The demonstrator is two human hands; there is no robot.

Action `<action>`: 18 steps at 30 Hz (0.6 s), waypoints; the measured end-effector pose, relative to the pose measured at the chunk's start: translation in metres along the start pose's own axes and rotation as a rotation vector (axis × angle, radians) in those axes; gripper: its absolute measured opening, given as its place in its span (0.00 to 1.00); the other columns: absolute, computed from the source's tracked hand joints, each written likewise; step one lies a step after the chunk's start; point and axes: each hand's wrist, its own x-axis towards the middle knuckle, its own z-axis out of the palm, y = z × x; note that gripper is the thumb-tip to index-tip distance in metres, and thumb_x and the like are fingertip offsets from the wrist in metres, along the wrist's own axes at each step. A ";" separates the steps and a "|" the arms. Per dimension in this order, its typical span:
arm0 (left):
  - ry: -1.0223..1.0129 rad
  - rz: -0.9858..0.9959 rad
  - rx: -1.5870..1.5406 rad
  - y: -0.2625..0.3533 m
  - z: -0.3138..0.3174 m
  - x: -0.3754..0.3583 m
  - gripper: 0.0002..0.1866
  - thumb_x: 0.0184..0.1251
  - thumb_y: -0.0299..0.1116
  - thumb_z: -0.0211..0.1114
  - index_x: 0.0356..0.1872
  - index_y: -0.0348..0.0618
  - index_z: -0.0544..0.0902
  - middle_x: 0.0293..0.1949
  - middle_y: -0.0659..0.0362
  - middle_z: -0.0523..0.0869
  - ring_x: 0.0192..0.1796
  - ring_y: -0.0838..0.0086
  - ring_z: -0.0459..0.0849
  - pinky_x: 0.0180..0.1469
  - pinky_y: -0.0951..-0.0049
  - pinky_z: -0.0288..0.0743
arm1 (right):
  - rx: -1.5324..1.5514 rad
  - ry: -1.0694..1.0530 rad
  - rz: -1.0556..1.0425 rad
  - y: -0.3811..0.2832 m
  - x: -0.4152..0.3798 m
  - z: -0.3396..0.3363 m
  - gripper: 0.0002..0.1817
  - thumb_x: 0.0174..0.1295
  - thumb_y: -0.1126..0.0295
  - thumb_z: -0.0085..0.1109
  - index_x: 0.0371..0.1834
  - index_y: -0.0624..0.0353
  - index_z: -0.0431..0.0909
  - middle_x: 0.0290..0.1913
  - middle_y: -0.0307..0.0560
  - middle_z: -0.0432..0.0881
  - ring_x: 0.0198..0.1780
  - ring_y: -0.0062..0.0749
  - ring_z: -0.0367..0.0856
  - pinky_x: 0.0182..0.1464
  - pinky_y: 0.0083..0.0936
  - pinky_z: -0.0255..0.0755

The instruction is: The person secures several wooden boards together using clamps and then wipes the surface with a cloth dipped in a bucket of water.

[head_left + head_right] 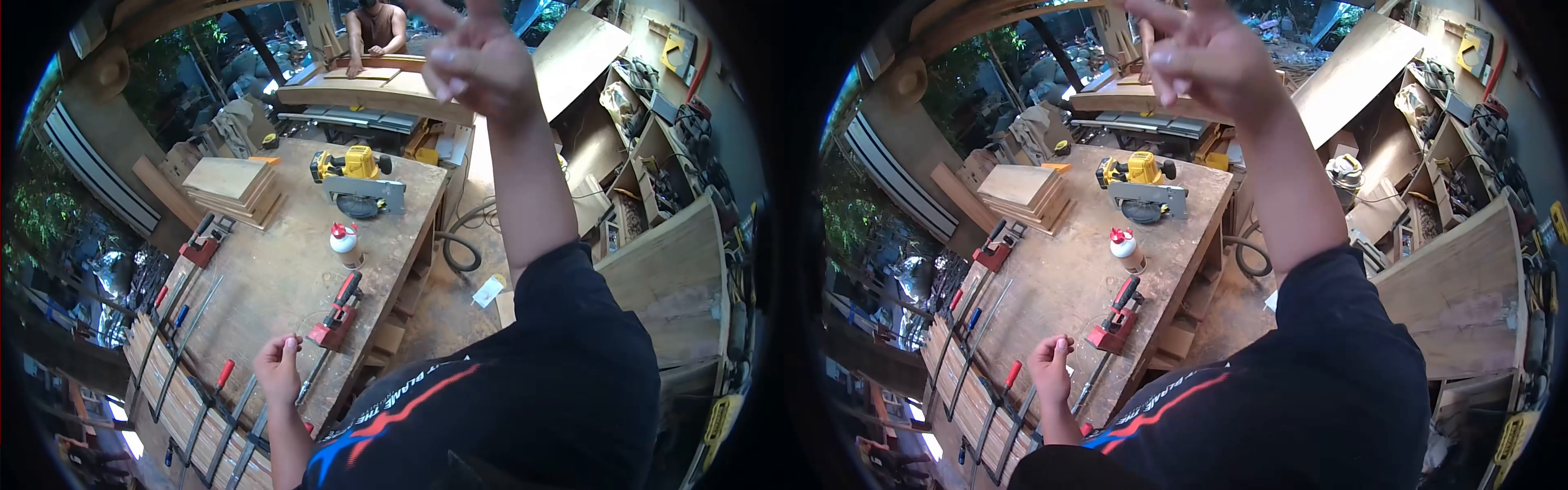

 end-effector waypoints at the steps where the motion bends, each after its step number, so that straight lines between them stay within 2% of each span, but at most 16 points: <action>1: 0.014 -0.002 -0.010 -0.003 -0.005 -0.008 0.06 0.74 0.27 0.66 0.42 0.33 0.87 0.38 0.56 0.90 0.41 0.76 0.86 0.48 0.73 0.80 | 0.067 -0.028 0.024 0.003 0.001 0.002 0.47 0.66 0.82 0.53 0.84 0.28 0.50 0.77 0.66 0.64 0.27 0.16 0.81 0.35 0.19 0.83; 3: 0.027 -0.037 0.013 0.000 -0.012 -0.020 0.07 0.74 0.27 0.67 0.42 0.34 0.87 0.37 0.56 0.90 0.41 0.76 0.87 0.48 0.75 0.80 | 0.213 -0.100 0.061 0.015 0.009 0.012 0.46 0.65 0.82 0.55 0.84 0.34 0.53 0.77 0.62 0.66 0.34 0.24 0.89 0.38 0.19 0.84; 4: 0.033 -0.052 -0.007 0.002 -0.014 -0.027 0.07 0.74 0.27 0.67 0.42 0.33 0.87 0.37 0.57 0.90 0.41 0.77 0.86 0.47 0.75 0.80 | 0.126 -0.083 0.203 0.022 -0.001 0.029 0.43 0.65 0.82 0.56 0.83 0.41 0.56 0.74 0.64 0.70 0.35 0.27 0.90 0.39 0.20 0.85; 5: 0.041 -0.068 -0.029 0.002 -0.013 -0.035 0.07 0.74 0.27 0.67 0.42 0.33 0.87 0.37 0.57 0.90 0.41 0.77 0.86 0.47 0.75 0.80 | 0.026 -0.053 0.404 0.036 -0.018 0.047 0.37 0.65 0.81 0.59 0.78 0.48 0.65 0.67 0.60 0.79 0.36 0.28 0.90 0.41 0.21 0.85; 6: 0.047 -0.076 -0.052 0.003 -0.015 -0.040 0.07 0.73 0.27 0.67 0.42 0.33 0.87 0.37 0.57 0.90 0.41 0.77 0.86 0.47 0.76 0.79 | -0.062 -0.112 0.446 0.059 -0.033 0.067 0.29 0.64 0.80 0.62 0.69 0.53 0.76 0.58 0.52 0.85 0.38 0.26 0.90 0.44 0.21 0.84; 7: 0.041 -0.103 -0.037 0.003 -0.018 -0.045 0.07 0.73 0.27 0.67 0.43 0.33 0.87 0.37 0.57 0.90 0.41 0.78 0.86 0.47 0.76 0.79 | -0.092 -0.100 0.670 0.069 -0.052 0.092 0.16 0.63 0.82 0.64 0.55 0.62 0.84 0.50 0.50 0.88 0.37 0.28 0.90 0.54 0.27 0.83; 8: 0.055 -0.124 -0.050 0.001 -0.020 -0.053 0.07 0.73 0.27 0.67 0.43 0.33 0.87 0.37 0.58 0.90 0.41 0.78 0.86 0.47 0.76 0.79 | -0.116 -0.119 0.822 0.081 -0.071 0.116 0.13 0.60 0.82 0.68 0.49 0.63 0.86 0.43 0.46 0.90 0.39 0.28 0.90 0.51 0.26 0.83; 9: 0.064 -0.139 -0.063 0.000 -0.021 -0.058 0.07 0.73 0.27 0.67 0.43 0.33 0.87 0.37 0.58 0.91 0.41 0.78 0.86 0.47 0.76 0.79 | 0.070 -0.113 0.957 0.104 -0.098 0.132 0.11 0.60 0.82 0.69 0.45 0.63 0.86 0.40 0.46 0.90 0.40 0.28 0.90 0.48 0.25 0.83; 10: 0.069 -0.158 -0.073 -0.001 -0.024 -0.065 0.07 0.73 0.27 0.67 0.43 0.33 0.87 0.37 0.58 0.91 0.40 0.79 0.86 0.47 0.76 0.79 | 0.105 -0.178 0.991 0.118 -0.119 0.150 0.08 0.62 0.82 0.68 0.44 0.63 0.86 0.39 0.46 0.90 0.41 0.27 0.90 0.45 0.24 0.83; 12: 0.050 -0.119 -0.036 -0.002 -0.031 -0.076 0.07 0.73 0.27 0.66 0.43 0.32 0.87 0.38 0.58 0.90 0.40 0.79 0.86 0.47 0.77 0.79 | 0.240 -0.176 1.162 0.139 -0.158 0.194 0.04 0.65 0.79 0.67 0.41 0.64 0.86 0.40 0.46 0.90 0.35 0.24 0.89 0.41 0.23 0.83; 13: 0.060 -0.118 -0.025 0.001 -0.035 -0.084 0.07 0.74 0.27 0.66 0.43 0.32 0.87 0.38 0.58 0.90 0.40 0.79 0.86 0.47 0.77 0.79 | 0.205 -0.252 1.193 0.138 -0.164 0.217 0.03 0.66 0.77 0.67 0.41 0.65 0.85 0.37 0.44 0.90 0.32 0.22 0.88 0.39 0.22 0.83; 14: 0.068 -0.121 -0.010 0.003 -0.041 -0.093 0.07 0.74 0.27 0.66 0.44 0.32 0.87 0.38 0.58 0.90 0.40 0.79 0.86 0.46 0.77 0.79 | 0.333 -0.265 1.205 0.147 -0.179 0.239 0.05 0.69 0.74 0.65 0.40 0.66 0.84 0.33 0.41 0.88 0.32 0.22 0.87 0.37 0.21 0.82; 16: 0.109 -0.200 -0.005 0.009 -0.055 -0.110 0.07 0.74 0.27 0.66 0.44 0.33 0.87 0.38 0.58 0.90 0.40 0.79 0.86 0.46 0.77 0.80 | 0.354 -0.367 1.230 0.146 -0.190 0.274 0.07 0.71 0.71 0.64 0.40 0.65 0.84 0.29 0.39 0.85 0.28 0.22 0.86 0.31 0.20 0.81; 18: 0.136 -0.201 -0.024 0.008 -0.067 -0.126 0.08 0.74 0.28 0.66 0.45 0.33 0.87 0.38 0.57 0.90 0.40 0.78 0.86 0.46 0.77 0.80 | 0.269 -0.478 1.242 0.130 -0.176 0.297 0.11 0.72 0.66 0.63 0.36 0.63 0.83 0.26 0.40 0.84 0.25 0.22 0.84 0.27 0.21 0.79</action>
